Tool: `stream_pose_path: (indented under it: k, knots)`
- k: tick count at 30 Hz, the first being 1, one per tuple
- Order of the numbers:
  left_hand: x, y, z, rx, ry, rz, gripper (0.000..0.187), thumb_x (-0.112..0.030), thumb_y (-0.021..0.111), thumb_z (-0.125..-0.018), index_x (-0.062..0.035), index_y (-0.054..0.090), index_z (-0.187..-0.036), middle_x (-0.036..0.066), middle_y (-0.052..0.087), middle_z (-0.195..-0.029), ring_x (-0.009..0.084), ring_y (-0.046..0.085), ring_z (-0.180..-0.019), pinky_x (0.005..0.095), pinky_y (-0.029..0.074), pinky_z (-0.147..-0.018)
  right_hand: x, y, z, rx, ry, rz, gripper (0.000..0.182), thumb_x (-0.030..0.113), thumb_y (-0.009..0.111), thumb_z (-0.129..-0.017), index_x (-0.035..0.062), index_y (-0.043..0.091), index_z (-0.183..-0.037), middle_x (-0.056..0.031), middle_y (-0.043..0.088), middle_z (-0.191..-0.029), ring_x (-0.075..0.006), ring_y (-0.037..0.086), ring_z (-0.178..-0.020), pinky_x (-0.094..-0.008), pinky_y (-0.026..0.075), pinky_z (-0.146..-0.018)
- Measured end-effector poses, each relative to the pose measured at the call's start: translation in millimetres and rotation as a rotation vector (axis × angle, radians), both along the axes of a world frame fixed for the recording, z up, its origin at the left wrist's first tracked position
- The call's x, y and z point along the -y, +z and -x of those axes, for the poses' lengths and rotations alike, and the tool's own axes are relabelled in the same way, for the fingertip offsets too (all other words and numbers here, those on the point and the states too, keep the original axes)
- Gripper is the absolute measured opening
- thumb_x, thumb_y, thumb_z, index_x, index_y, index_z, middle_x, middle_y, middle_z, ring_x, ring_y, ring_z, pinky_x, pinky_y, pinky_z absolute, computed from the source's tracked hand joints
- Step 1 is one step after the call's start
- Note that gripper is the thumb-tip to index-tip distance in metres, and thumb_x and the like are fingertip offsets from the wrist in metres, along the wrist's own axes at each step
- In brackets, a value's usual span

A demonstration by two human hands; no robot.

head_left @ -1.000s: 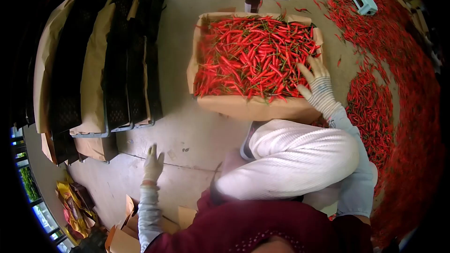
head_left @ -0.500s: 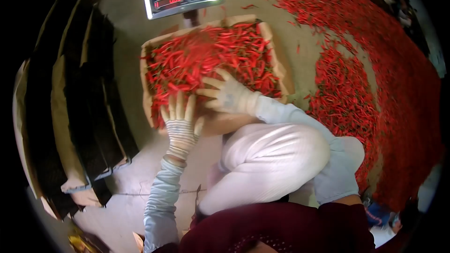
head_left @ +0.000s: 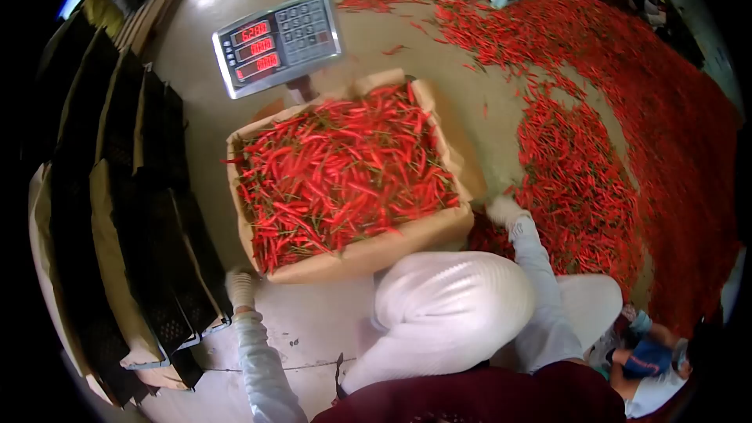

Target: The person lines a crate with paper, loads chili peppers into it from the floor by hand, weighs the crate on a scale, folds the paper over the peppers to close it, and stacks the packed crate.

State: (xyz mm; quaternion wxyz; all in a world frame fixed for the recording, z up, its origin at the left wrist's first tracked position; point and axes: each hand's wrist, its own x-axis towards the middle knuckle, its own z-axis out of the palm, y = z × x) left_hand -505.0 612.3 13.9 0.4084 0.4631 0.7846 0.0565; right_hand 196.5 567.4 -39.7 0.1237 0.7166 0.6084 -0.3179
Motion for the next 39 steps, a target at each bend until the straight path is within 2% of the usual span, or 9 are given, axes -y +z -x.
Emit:
stream_pose_path:
  k: [1,2,3,12,25,29,32,35,39]
  knots:
    - [3,0,-14,-0.094,-0.139,0.148,0.019,-0.012,0.055,-0.082,-0.0028,0.07,-0.088,0.016,0.067,-0.073,0.0258,0.065,-0.067,0.036,0.05,-0.06,12,-56,-14,-0.222,0.022,-0.125,0.031,0.021,0.055,-0.086,0.0002,0.065,-0.106,-0.0211,0.066,-0.108,-0.0352,0.064,-0.097,-0.0441,0.049,-0.087]
    - [20,-109,36,-0.337,-0.513,-0.014,0.023,-0.015,0.059,-0.087,-0.0078,0.066,-0.107,0.011,0.069,-0.097,0.0237,0.066,-0.093,0.0392,0.051,-0.077,-10,-109,-28,-0.252,0.07,-0.129,0.031,0.021,0.055,-0.086,0.0002,0.065,-0.106,-0.0211,0.066,-0.108,-0.0352,0.064,-0.097,-0.0441,0.049,-0.087]
    - [19,-135,38,-0.224,-0.483,0.06,0.029,-0.015,0.054,-0.09,-0.0146,0.061,-0.118,0.01,0.066,-0.111,0.0245,0.061,-0.108,0.0384,0.048,-0.087,-26,-103,-22,-0.184,0.006,-0.089,0.031,0.021,0.054,-0.086,0.0003,0.065,-0.107,-0.0209,0.066,-0.108,-0.0351,0.063,-0.097,-0.0441,0.048,-0.087]
    - [-61,-71,-16,0.749,0.658,-0.04,0.032,-0.026,0.057,-0.089,-0.0137,0.062,-0.118,0.009,0.066,-0.11,0.022,0.06,-0.102,0.0359,0.048,-0.085,-111,36,32,-0.142,-0.315,-0.383,0.033,0.021,0.054,-0.086,0.0014,0.061,-0.111,-0.0193,0.062,-0.114,-0.0343,0.059,-0.103,-0.044,0.044,-0.091]
    - [-85,-56,-9,1.091,0.841,0.021,0.043,-0.043,0.062,-0.087,-0.0125,0.062,-0.117,0.006,0.066,-0.108,0.0184,0.06,-0.095,0.0324,0.048,-0.082,-138,112,111,-0.284,-0.121,-0.627,0.037,0.022,0.054,-0.086,0.0029,0.057,-0.118,-0.0169,0.056,-0.122,-0.033,0.052,-0.111,-0.0439,0.039,-0.097]
    - [-59,-67,-9,0.94,0.53,0.16,0.047,-0.048,0.063,-0.087,-0.0122,0.063,-0.117,0.005,0.066,-0.108,0.0172,0.06,-0.092,0.0313,0.049,-0.081,-145,124,129,-0.299,-0.044,-0.663,0.039,0.022,0.053,-0.087,0.0034,0.055,-0.12,-0.0161,0.054,-0.125,-0.0326,0.05,-0.114,-0.0438,0.037,-0.099]
    - [-13,-59,-2,0.364,-0.577,-0.102,0.044,-0.041,0.072,-0.08,-0.0127,0.065,-0.113,0.009,0.068,-0.103,0.0201,0.063,-0.087,0.034,0.05,-0.078,-144,132,139,-0.309,-0.005,-0.687,0.04,0.023,0.053,-0.087,0.0038,0.054,-0.122,-0.0156,0.053,-0.127,-0.0323,0.049,-0.116,-0.0438,0.035,-0.1]
    - [25,-67,-10,0.168,-0.707,-0.315,0.033,-0.028,0.074,-0.077,-0.0115,0.067,-0.106,0.012,0.069,-0.092,0.0245,0.064,-0.077,0.0358,0.051,-0.073,-141,136,144,-0.315,0.021,-0.704,0.041,0.023,0.053,-0.087,0.0041,0.053,-0.123,-0.015,0.051,-0.129,-0.0321,0.047,-0.118,-0.0438,0.034,-0.101]
    - [38,-87,-38,0.016,-0.44,-0.377,0.037,-0.028,0.071,-0.08,-0.0107,0.062,-0.111,0.013,0.064,-0.099,0.0256,0.061,-0.084,0.0376,0.048,-0.077,-139,145,145,-0.323,0.048,-0.729,0.043,0.023,0.053,-0.087,0.0046,0.052,-0.125,-0.0143,0.049,-0.131,-0.0317,0.045,-0.12,-0.0438,0.032,-0.103]
